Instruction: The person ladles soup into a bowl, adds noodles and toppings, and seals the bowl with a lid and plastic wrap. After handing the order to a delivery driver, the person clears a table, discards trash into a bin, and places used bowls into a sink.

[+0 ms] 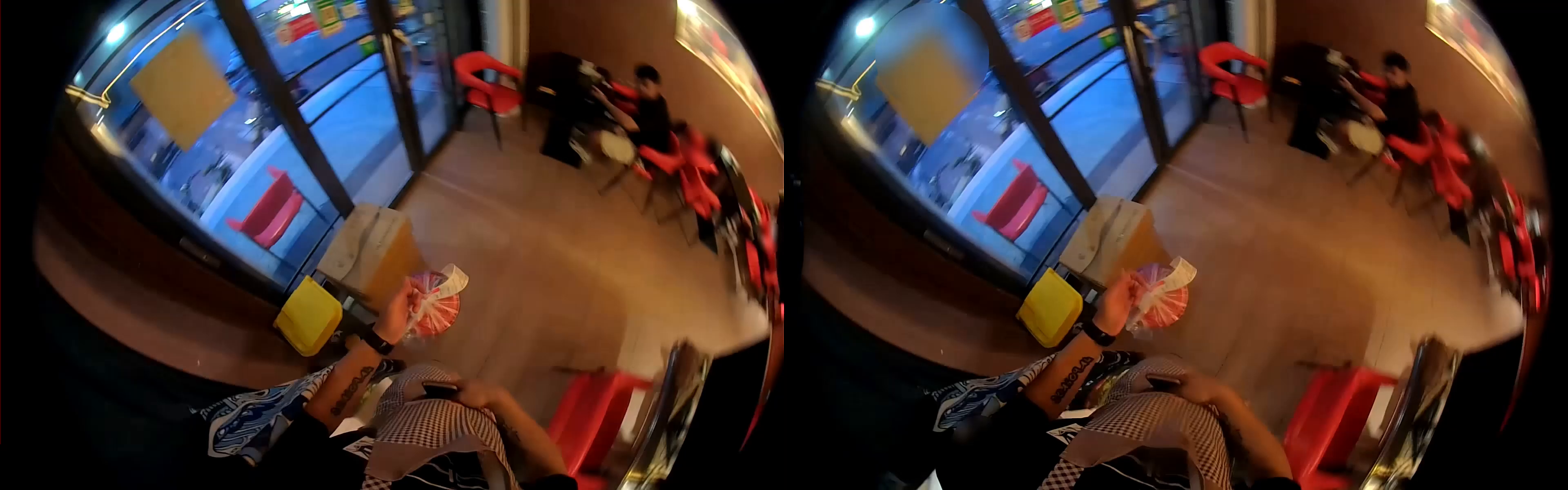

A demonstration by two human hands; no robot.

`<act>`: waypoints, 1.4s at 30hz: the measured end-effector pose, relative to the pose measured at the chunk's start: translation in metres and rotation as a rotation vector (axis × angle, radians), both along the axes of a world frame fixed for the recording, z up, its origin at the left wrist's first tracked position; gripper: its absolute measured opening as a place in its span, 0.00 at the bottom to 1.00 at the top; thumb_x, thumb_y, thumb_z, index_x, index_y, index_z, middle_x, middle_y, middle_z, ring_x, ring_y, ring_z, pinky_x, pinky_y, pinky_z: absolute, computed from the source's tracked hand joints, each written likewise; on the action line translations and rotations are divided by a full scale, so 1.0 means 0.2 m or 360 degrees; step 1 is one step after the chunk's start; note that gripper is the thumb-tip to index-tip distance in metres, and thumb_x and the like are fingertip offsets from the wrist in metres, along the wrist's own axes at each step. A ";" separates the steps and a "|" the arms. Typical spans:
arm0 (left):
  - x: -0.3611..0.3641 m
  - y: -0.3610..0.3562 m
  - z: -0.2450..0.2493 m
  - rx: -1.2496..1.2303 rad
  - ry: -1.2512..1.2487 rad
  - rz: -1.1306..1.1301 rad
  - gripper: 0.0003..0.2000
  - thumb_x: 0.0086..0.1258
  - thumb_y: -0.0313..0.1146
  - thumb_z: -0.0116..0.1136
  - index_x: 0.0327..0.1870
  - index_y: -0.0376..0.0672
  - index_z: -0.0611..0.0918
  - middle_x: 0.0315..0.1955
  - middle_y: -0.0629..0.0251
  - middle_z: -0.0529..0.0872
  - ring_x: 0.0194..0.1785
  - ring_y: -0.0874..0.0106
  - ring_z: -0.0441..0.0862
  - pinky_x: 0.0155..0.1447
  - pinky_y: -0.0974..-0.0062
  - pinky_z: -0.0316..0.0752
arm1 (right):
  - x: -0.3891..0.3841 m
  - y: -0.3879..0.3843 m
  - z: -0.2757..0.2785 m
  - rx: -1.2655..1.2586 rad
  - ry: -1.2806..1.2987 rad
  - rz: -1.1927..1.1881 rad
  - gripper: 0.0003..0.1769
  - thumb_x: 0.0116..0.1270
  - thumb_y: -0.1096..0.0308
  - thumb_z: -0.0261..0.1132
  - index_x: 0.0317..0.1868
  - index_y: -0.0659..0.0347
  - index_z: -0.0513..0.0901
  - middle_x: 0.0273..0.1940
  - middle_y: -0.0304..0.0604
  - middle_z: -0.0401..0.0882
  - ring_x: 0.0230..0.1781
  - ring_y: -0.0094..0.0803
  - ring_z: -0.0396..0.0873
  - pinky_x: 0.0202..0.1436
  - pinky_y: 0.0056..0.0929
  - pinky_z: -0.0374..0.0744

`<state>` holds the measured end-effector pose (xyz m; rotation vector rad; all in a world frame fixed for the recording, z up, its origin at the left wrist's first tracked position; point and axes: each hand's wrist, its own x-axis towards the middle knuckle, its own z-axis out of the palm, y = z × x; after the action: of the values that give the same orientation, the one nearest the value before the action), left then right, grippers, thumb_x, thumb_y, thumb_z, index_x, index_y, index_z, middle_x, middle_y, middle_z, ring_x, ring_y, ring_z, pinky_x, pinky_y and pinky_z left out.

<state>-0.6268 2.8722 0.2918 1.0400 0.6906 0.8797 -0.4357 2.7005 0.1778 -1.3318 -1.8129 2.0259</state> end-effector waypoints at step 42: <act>1.73 5.22 0.51 0.0971 0.0991 0.0344 0.15 0.76 0.39 0.49 0.43 0.34 0.81 0.33 0.53 0.86 0.37 0.63 0.85 0.43 0.70 0.77 | 1.61 6.16 1.02 0.1027 0.0519 -0.0344 0.30 0.63 0.82 0.59 0.67 0.63 0.67 0.48 0.40 0.80 0.37 0.23 0.77 0.40 0.23 0.77</act>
<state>-0.2803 3.9163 0.3945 1.8533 1.1025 0.9844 -0.1138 3.9322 0.3818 -0.8955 -1.8350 1.2822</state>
